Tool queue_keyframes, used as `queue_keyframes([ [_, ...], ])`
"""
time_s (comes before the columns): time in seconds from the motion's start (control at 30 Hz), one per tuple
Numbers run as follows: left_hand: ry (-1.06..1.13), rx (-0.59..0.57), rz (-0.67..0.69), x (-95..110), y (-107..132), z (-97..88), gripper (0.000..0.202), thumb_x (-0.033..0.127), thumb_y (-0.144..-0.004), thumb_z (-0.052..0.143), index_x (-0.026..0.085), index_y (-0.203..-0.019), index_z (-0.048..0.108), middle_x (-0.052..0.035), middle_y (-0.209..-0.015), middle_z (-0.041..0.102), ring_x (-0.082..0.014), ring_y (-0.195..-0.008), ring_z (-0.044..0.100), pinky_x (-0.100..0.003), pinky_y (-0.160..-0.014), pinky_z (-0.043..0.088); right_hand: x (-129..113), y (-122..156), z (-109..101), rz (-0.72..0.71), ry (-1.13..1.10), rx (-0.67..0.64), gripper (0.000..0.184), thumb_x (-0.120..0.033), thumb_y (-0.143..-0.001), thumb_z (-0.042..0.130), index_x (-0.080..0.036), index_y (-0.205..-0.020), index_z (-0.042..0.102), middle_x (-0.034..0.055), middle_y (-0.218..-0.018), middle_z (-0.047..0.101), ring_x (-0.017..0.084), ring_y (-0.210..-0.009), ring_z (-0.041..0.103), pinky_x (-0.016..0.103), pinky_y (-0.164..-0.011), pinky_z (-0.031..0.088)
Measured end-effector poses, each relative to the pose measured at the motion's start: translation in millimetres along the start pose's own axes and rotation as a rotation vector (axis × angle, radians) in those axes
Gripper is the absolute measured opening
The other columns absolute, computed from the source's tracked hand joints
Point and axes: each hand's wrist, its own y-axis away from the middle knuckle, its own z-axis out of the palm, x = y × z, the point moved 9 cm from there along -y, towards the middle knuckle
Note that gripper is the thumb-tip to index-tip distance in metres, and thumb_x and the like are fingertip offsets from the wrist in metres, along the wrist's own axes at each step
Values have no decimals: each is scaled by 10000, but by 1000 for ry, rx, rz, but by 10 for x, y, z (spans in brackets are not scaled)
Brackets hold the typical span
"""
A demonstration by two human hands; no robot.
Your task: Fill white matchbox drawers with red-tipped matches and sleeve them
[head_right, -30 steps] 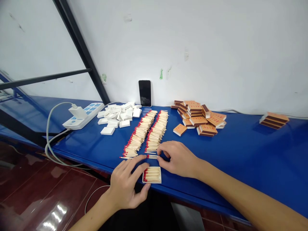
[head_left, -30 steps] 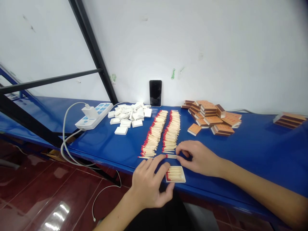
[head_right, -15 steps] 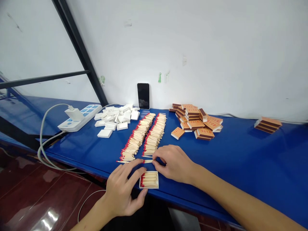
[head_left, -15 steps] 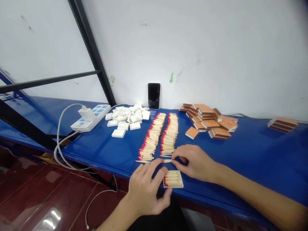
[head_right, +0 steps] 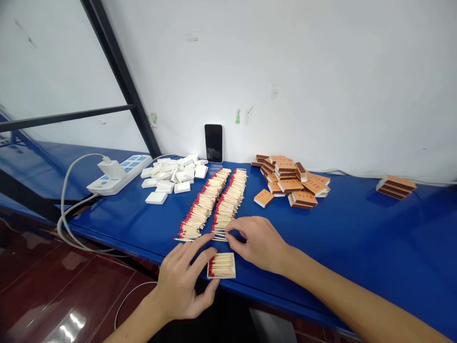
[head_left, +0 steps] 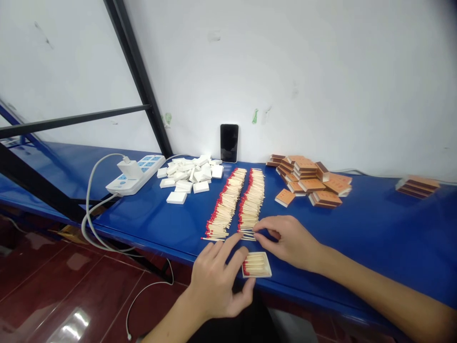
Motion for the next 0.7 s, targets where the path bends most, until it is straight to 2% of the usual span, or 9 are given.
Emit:
queue_keyframes([
  [0.13, -3, -2, -10, -4, 2, 2, 351, 326, -788, 608, 155, -1090, 660, -196, -1266, 673, -327, -942, 710, -408, -706, 538, -20, 8, 15, -42, 27, -25, 203, -265, -950, 552, -208, -1012, 737, 6, -763, 688, 132, -617, 543, 254, -640, 372],
  [0.43, 6, -9, -21, -11, 4, -16, 378, 314, -779, 633, 142, -1115, 653, -224, -1289, 636, -337, -1023, 689, -431, -790, 571, -42, 6, 27, -56, 73, -62, 219, -267, -976, 535, -228, -932, 747, -9, -685, 628, 132, -596, 509, 265, -640, 344],
  [0.7, 9, -13, -24, -4, -11, -13, 369, 304, -770, 635, 146, -1103, 642, -212, -1280, 646, -339, -1009, 692, -442, -790, 578, -43, 20, 38, -56, 50, -74, 219, -289, -978, 546, -230, -943, 754, -13, -670, 622, 126, -582, 507, 266, -633, 337],
])
